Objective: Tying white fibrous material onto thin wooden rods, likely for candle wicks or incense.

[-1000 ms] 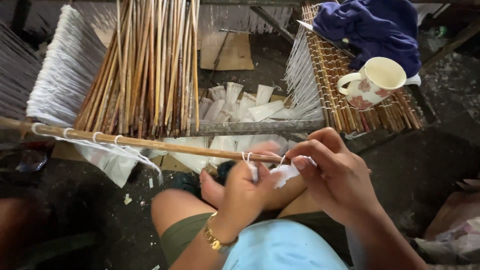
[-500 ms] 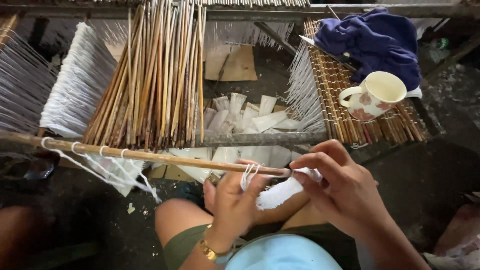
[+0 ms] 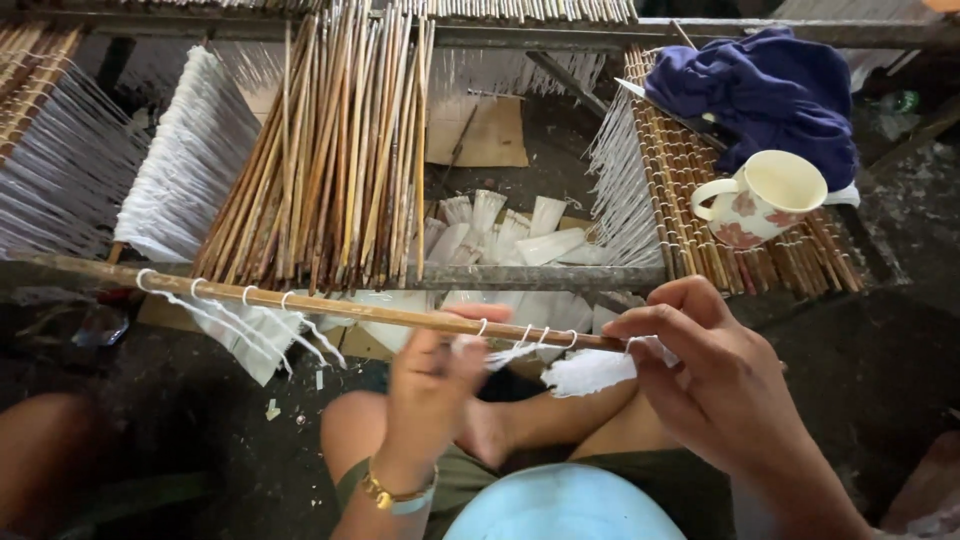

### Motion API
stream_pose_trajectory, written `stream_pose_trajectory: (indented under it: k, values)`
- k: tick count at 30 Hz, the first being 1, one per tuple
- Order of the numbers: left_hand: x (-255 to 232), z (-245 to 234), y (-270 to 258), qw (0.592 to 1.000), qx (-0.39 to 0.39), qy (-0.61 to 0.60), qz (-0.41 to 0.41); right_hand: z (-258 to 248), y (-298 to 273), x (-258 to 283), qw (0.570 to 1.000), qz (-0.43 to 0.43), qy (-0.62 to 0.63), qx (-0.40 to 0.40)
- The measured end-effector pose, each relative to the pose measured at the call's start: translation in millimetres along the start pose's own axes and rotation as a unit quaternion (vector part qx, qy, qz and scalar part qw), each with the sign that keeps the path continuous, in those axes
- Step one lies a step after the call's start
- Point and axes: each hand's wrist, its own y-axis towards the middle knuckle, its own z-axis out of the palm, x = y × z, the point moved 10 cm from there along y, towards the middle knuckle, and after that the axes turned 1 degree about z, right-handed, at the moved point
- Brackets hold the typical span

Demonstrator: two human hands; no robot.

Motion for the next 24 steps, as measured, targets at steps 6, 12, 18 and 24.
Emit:
stream_pose_trajectory:
  k: [6,12,18,24]
  values:
    - [40,27,-21,0.942,0.158,-0.292,-0.051,-15,5,5,0.998,-0.031,-0.036,-0.042]
    - [150,-13,-98,0.942,0.291,-0.023,-0.166,-50,9,16,0.997,-0.034,-0.032,-0.056]
    - [75,-42,-48,0.916,0.152,0.335,-0.160,-38,6,29,0.989,-0.134,-0.065,-0.004]
    - [-10,12,-6,0.995,0.035,0.094,0.017,-27,7,36,0.987,-0.147,-0.063,0.008]
